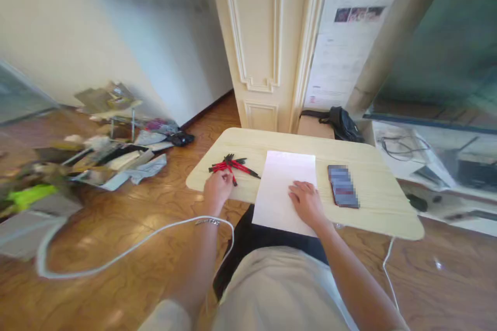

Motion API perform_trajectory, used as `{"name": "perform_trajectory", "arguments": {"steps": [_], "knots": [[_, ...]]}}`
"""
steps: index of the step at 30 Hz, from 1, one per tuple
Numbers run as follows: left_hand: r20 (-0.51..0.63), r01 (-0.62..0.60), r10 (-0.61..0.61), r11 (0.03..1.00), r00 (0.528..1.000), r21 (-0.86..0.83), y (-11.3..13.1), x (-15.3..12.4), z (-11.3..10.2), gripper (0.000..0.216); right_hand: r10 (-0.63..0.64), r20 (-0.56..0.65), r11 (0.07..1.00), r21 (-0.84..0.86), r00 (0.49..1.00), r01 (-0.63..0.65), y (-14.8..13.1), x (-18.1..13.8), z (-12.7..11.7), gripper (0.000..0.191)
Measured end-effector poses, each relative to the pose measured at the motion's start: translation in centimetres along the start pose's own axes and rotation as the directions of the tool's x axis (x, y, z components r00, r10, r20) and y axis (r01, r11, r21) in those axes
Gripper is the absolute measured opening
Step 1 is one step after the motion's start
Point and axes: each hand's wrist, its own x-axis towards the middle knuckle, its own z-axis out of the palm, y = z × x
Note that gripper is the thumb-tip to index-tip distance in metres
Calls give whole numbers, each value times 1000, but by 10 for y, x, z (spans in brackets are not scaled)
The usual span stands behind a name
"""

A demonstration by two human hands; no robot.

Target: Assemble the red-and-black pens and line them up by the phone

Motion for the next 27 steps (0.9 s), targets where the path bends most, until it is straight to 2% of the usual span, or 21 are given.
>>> {"name": "perform_trajectory", "arguments": {"steps": [7,10,13,16,19,23,25,27], "knots": [[171,98,-97,995,980,3,7,21,-5,40,-4,3,1000,16,1000,4,1,-3,0,25],[218,106,-102,994,971,-7,10,26,-7,38,-3,3,1000,13,1000,3,2,-2,0,26],[208,116,-107,993,972,-32,10,27,-11,34,2,7,1000,12,1000,-2,1,-1,0,26],[141,105,-91,990,986,-96,12,26,-19,33,4,15,1000,15,1000,-4,0,1,-2,26],[91,41,-21,974,996,-224,26,20,-27,34,-4,30,1000,22,1000,4,-1,2,-4,26],[122,-138,193,922,974,-362,66,6,-27,34,-2,55,1000,22,999,1,-2,2,-6,27],[160,-208,278,912,947,-353,90,-2,-20,34,4,66,1000,18,998,-5,-2,3,-7,27],[197,-244,314,918,929,-312,111,-9,-11,32,6,75,1000,9,997,-7,-2,3,-8,28]]}}
